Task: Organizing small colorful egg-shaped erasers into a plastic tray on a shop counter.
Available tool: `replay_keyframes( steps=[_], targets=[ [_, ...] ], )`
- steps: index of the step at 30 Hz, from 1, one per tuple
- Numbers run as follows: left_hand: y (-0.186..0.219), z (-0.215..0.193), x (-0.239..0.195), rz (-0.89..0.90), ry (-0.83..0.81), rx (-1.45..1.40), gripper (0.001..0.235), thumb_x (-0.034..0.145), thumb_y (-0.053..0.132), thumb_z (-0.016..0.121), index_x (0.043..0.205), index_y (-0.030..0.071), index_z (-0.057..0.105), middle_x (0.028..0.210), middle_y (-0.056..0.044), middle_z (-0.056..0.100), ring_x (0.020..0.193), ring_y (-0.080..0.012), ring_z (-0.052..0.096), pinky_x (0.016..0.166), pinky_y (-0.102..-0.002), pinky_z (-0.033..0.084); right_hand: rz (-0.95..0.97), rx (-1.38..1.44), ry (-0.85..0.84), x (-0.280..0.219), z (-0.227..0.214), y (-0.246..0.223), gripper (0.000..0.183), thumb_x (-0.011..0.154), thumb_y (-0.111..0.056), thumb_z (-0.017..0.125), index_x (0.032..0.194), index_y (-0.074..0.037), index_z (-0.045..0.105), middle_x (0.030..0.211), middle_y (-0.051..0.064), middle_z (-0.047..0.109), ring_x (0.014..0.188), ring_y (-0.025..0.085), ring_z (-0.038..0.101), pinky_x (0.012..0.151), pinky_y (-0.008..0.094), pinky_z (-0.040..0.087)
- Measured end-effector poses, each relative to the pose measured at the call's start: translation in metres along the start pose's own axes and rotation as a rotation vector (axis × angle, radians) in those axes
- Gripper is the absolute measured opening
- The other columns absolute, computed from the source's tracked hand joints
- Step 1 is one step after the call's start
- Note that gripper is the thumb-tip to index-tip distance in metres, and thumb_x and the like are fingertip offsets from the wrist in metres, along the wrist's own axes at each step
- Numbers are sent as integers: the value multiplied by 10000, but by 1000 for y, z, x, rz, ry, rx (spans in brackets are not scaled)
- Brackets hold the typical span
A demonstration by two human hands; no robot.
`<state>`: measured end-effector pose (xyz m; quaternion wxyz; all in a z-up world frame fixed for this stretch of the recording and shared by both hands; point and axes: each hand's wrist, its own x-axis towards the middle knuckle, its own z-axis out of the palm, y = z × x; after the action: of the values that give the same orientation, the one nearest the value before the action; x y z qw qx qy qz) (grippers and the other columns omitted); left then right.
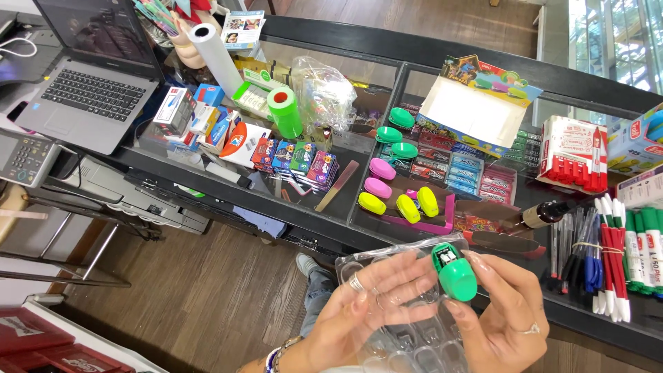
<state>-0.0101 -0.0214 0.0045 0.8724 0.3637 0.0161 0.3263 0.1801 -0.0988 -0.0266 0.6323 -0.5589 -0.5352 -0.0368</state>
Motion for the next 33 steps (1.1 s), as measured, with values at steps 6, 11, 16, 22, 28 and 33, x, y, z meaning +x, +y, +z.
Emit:
replay_keyframes(
  steps=[6, 11, 16, 22, 28, 33],
  targets=[
    [0, 0, 5, -17, 34, -3, 848, 1110, 530, 603, 1673, -20, 287, 1717, -225, 375, 1599, -397, 393, 1298, -634, 392, 132, -22, -54, 6, 2, -2, 446, 971, -194, 709, 1369, -3, 645, 1351, 249, 694, 1254, 330, 749, 960, 320, 618],
    [-18, -37, 11, -246, 66, -324, 1141, 880, 507, 818, 1793, 187, 212, 1692, 16, 450, 1558, -279, 462, 1246, -645, 434, 300, -114, -317, 22, 12, 15, 436, 943, -290, 732, 1326, -81, 745, 1256, 88, 771, 1092, 190, 713, 952, 319, 582],
    [-29, -78, 7, -249, 237, -454, 716, 1012, 286, 683, 1676, 261, 416, 1571, -30, 568, 1474, -389, 538, 1159, -836, 381, 319, -10, -573, 25, 34, 50, 409, 983, -218, 700, 1374, -99, 722, 1300, 78, 770, 1147, 203, 723, 998, 353, 598],
    [-20, -113, -13, -39, 448, -298, 860, 978, 291, 724, 1711, 305, 274, 1465, -128, 495, 1422, -454, 560, 1072, -708, 550, 263, -369, -658, 56, 34, 105, 422, 1061, -357, 564, 1388, -132, 707, 1359, 80, 746, 1234, 305, 639, 1025, 483, 491],
    [-9, -121, -19, 63, 486, -264, 806, 977, 347, 694, 1685, 243, 325, 1519, -155, 504, 1471, -520, 505, 1072, -765, 517, 77, -512, -779, 109, 93, 202, 410, 1063, -286, 630, 1411, -71, 650, 1363, 130, 675, 1238, 382, 596, 985, 554, 495],
    [-3, -111, -5, 68, 530, -277, 784, 952, 354, 644, 1658, 135, 383, 1625, -202, 508, 1491, -492, 509, 1066, -762, 518, 104, -664, -873, 129, 144, 247, 473, 943, -260, 780, 1330, -115, 550, 1162, 233, 658, 1043, 463, 687, 786, 580, 556]
  ],
)
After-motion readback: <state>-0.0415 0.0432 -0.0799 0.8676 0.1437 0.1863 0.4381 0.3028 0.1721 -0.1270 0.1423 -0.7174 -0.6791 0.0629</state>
